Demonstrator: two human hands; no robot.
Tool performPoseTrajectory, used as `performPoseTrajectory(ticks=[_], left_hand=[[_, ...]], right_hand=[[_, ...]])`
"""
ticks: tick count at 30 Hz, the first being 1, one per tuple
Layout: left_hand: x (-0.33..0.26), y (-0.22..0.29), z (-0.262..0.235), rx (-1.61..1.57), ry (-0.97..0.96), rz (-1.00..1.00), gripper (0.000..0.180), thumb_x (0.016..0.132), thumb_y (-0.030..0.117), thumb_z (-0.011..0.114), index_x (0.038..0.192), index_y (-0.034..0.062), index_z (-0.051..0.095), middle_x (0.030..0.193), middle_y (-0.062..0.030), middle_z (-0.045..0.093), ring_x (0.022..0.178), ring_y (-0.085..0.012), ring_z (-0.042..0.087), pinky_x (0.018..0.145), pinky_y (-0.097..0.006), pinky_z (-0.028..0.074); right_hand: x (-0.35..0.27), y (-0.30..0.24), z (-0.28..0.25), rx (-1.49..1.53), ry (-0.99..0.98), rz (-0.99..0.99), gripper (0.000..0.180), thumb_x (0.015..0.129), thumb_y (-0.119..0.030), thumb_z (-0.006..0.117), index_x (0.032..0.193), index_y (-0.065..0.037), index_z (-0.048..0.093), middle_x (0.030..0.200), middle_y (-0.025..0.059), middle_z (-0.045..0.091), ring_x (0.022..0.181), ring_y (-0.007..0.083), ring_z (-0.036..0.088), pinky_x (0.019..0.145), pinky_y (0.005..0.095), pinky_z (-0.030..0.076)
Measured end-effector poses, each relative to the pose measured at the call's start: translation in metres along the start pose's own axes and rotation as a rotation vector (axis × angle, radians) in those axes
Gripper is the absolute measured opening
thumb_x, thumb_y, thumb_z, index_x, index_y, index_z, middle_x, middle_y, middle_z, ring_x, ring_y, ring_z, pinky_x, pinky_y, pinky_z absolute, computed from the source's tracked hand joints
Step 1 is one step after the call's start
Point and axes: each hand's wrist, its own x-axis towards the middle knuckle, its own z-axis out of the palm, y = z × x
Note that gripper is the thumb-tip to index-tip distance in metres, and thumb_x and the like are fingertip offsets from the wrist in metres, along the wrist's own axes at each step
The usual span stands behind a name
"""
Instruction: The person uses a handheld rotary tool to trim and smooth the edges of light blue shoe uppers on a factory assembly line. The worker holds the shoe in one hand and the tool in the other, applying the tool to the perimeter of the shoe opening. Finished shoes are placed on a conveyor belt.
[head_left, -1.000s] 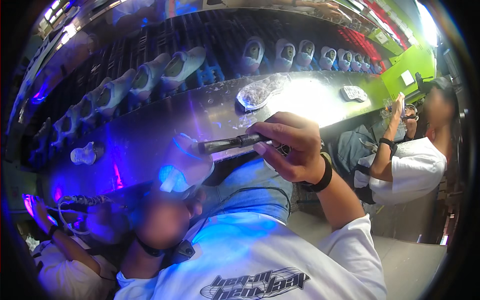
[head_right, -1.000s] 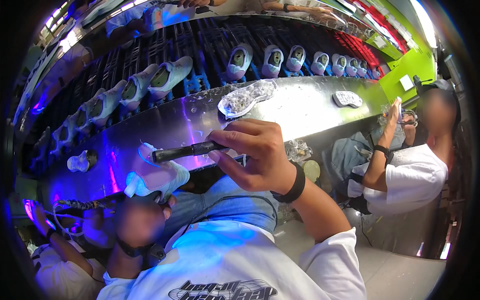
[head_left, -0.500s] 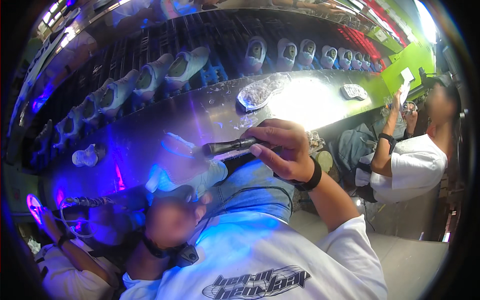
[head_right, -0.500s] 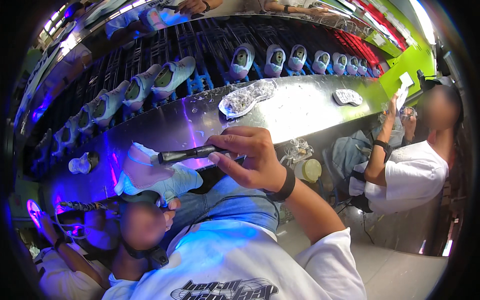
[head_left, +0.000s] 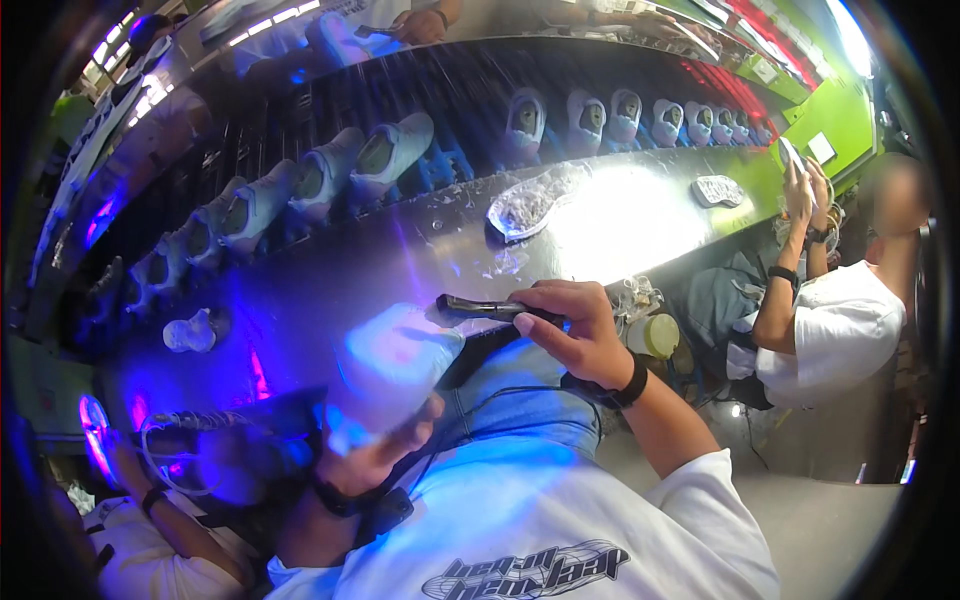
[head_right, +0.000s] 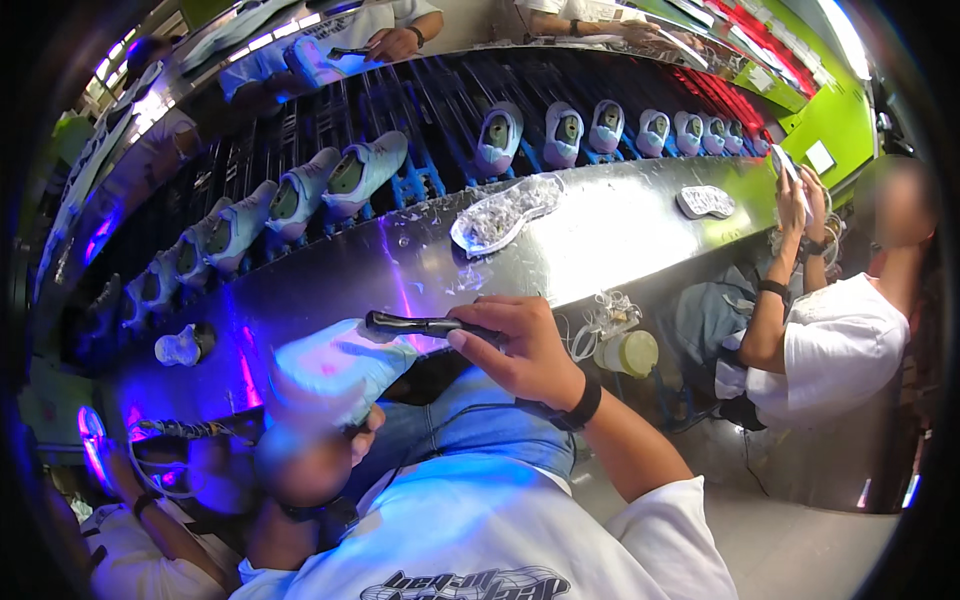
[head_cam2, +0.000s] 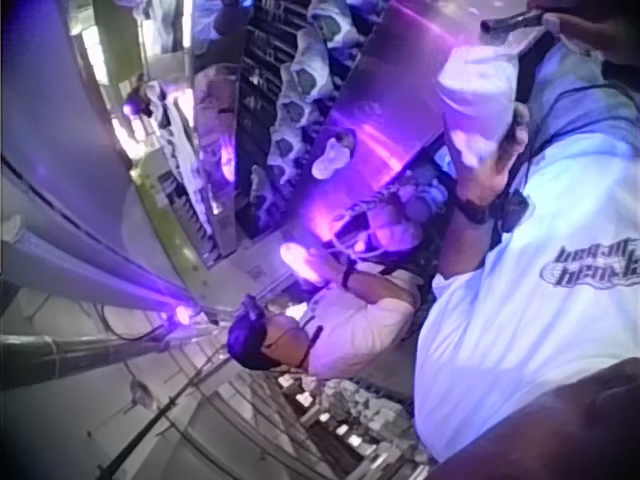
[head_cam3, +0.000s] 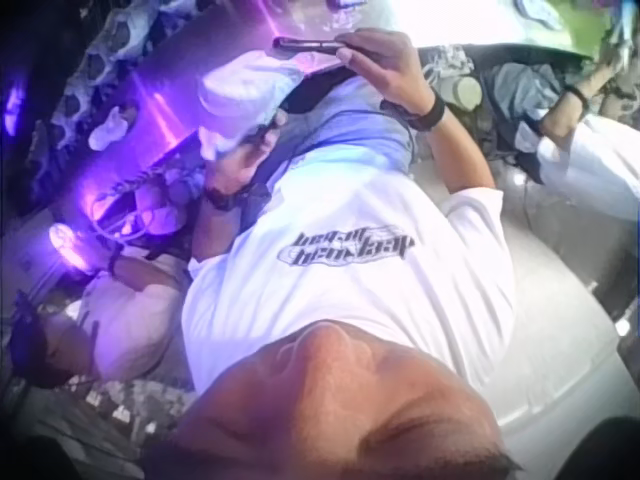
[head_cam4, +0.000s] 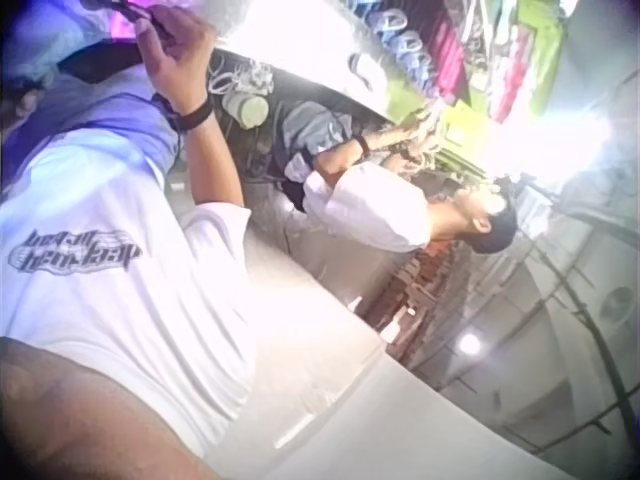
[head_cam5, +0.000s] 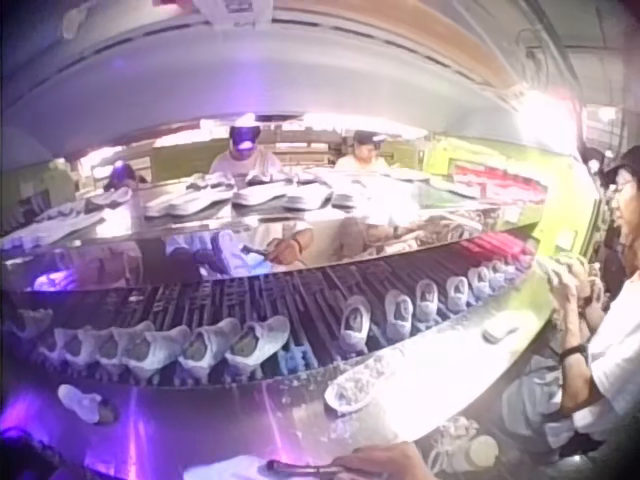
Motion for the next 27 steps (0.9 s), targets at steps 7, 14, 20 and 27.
performPoseTrajectory(ticks=[7, 14, 20, 27], left_hand=[[0.022, -0.041, -0.099, -0.279, 0.115, 0.089, 0.084, 0.091, 0.06, 0.059, 0.144, -0.0052, 0.051, 0.124, -0.0275, 0.065, 0.107, -0.0371, 0.068, 0.094, -0.046, 0.057], [0.044, -0.001, -0.078, -0.278, 0.056, 0.12, 0.04, 0.095, 0.022, 0.061, 0.131, 0.0029, 0.06, 0.122, -0.0126, 0.068, 0.116, -0.0283, 0.066, 0.104, -0.047, 0.052], [0.088, 0.05, -0.037, 0.44, 0.248, 0.307, 0.045, 0.087, 0.002, 0.071, 0.13, 0.0011, 0.06, 0.125, -0.0133, 0.066, 0.115, -0.029, 0.067, 0.1, -0.043, 0.053], [0.256, 0.147, 0.084, 1.391, 0.349, 0.466, 0.064, 0.071, 0.024, 0.089, 0.126, 0.0047, 0.063, 0.119, -0.0167, 0.071, 0.106, -0.0261, 0.07, 0.09, -0.039, 0.055]], right_hand=[[0.016, 0.01, 0.023, -0.239, 0.101, 0.182, 0.029, 0.095, -0.028, 0.071, 0.102, 0.0, 0.077, 0.075, 0.0173, 0.069, 0.062, 0.0321, 0.067, 0.06, 0.0412, 0.051], [-0.032, -0.024, 0.028, -0.247, 0.059, -0.115, 0.02, 0.092, -0.012, 0.075, 0.107, 0.001, 0.074, 0.074, 0.0146, 0.065, 0.057, 0.0263, 0.061, 0.053, 0.0354, 0.046], [-0.04, 0.002, -0.001, 0.101, 0.394, 0.141, 0.025, 0.103, -0.019, 0.067, 0.107, 0.005, 0.073, 0.079, 0.0019, 0.067, 0.068, 0.0069, 0.055, 0.061, 0.025, 0.044], [-0.06, 0.021, -0.021, 0.261, 0.542, 0.26, 0.024, 0.104, -0.015, 0.065, 0.114, 0.006, 0.073, 0.082, 0.0012, 0.068, 0.069, 0.0041, 0.053, 0.062, 0.0208, 0.041]])
